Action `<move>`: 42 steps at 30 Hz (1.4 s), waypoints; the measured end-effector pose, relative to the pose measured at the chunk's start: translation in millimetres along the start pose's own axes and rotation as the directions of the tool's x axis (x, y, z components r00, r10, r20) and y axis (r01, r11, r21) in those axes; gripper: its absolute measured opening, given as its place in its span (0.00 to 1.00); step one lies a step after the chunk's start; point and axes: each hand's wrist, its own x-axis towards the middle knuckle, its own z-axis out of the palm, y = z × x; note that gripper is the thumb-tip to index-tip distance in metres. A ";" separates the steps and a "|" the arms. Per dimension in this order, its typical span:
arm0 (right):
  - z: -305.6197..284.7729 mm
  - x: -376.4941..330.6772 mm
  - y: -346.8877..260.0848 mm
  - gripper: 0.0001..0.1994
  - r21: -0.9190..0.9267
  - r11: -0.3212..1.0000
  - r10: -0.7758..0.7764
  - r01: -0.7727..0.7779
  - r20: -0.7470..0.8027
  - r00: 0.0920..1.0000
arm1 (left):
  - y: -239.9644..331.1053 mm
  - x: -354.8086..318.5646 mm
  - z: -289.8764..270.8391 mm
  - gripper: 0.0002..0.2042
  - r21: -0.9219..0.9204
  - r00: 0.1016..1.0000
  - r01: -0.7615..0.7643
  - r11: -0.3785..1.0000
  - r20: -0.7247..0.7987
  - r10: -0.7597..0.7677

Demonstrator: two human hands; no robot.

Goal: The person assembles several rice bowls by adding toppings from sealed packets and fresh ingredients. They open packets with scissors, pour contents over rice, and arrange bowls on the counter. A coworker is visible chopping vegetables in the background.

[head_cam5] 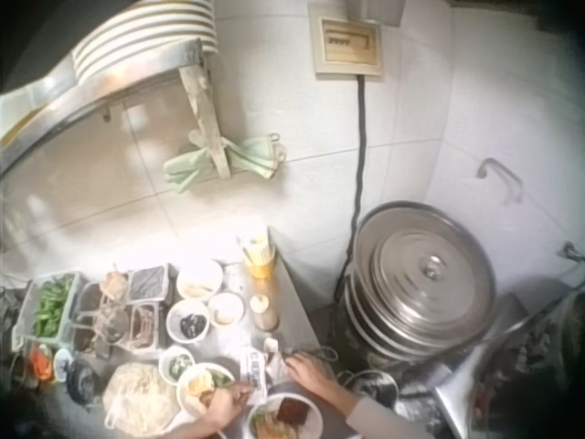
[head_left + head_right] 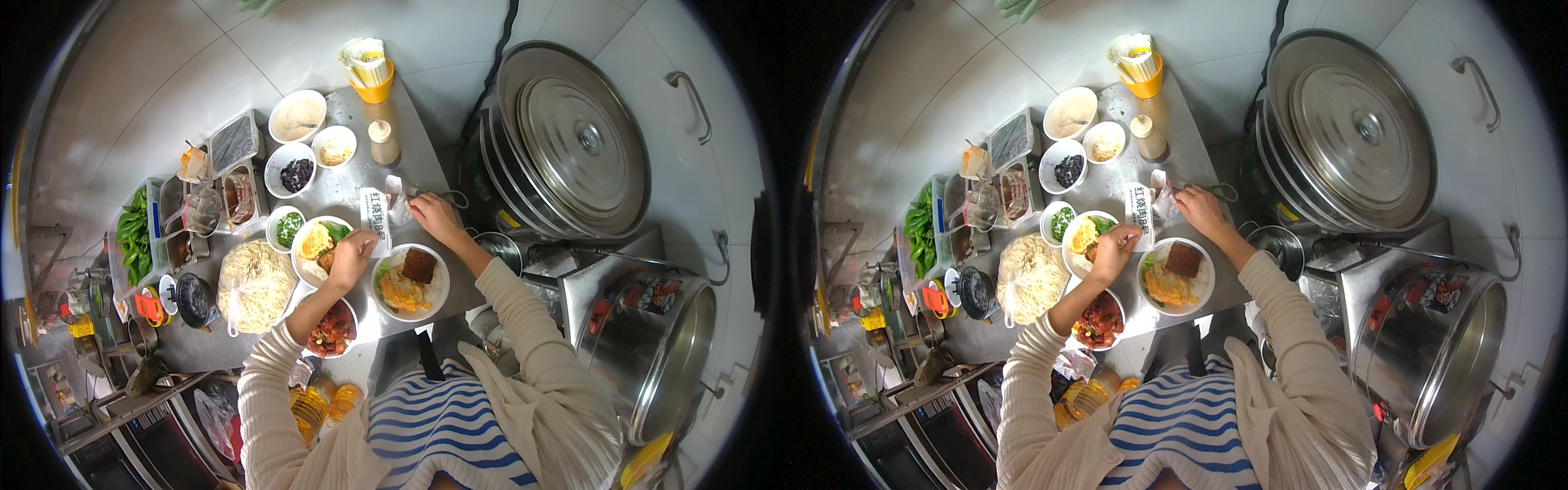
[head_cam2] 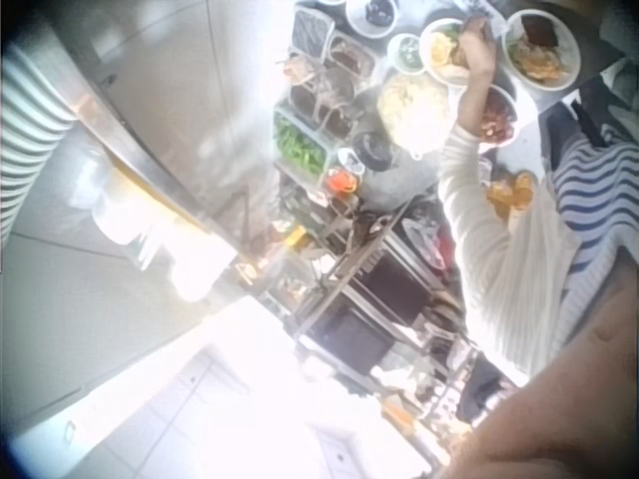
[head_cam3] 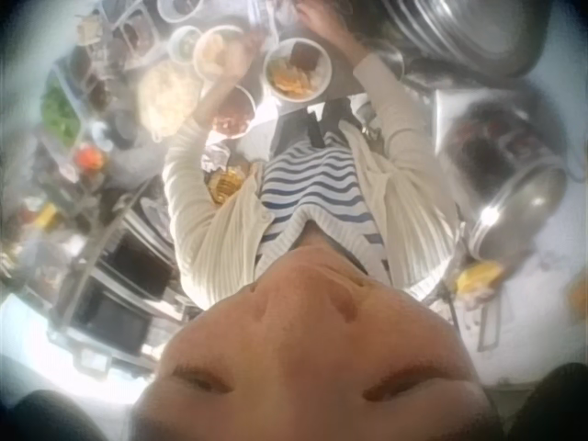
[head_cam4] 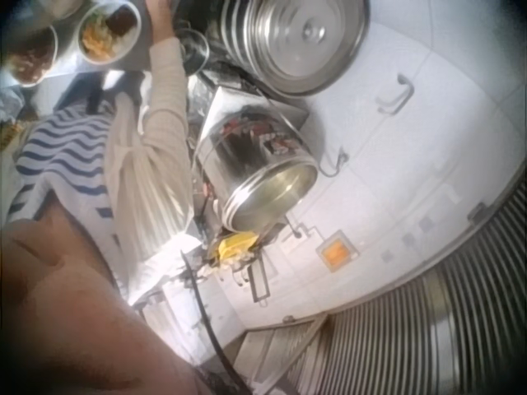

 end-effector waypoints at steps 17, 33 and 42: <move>0.3 -0.4 0.1 0.04 0.086 0.996 0.014 -0.008 -0.068 0.998 | -49.2 43.2 42.6 0.48 0.221 0.984 0.171 0.960 -0.080 -0.157; -4.5 -14.8 4.9 0.04 0.190 0.981 0.056 -0.026 -0.152 0.987 | -54.9 72.8 55.1 0.09 0.257 0.941 0.320 0.912 -0.198 -0.274; -86.2 4.8 -45.1 0.05 0.117 0.973 -0.152 0.199 -0.323 0.934 | 32.2 17.8 6.9 0.12 0.143 0.928 0.202 0.969 -0.343 -0.143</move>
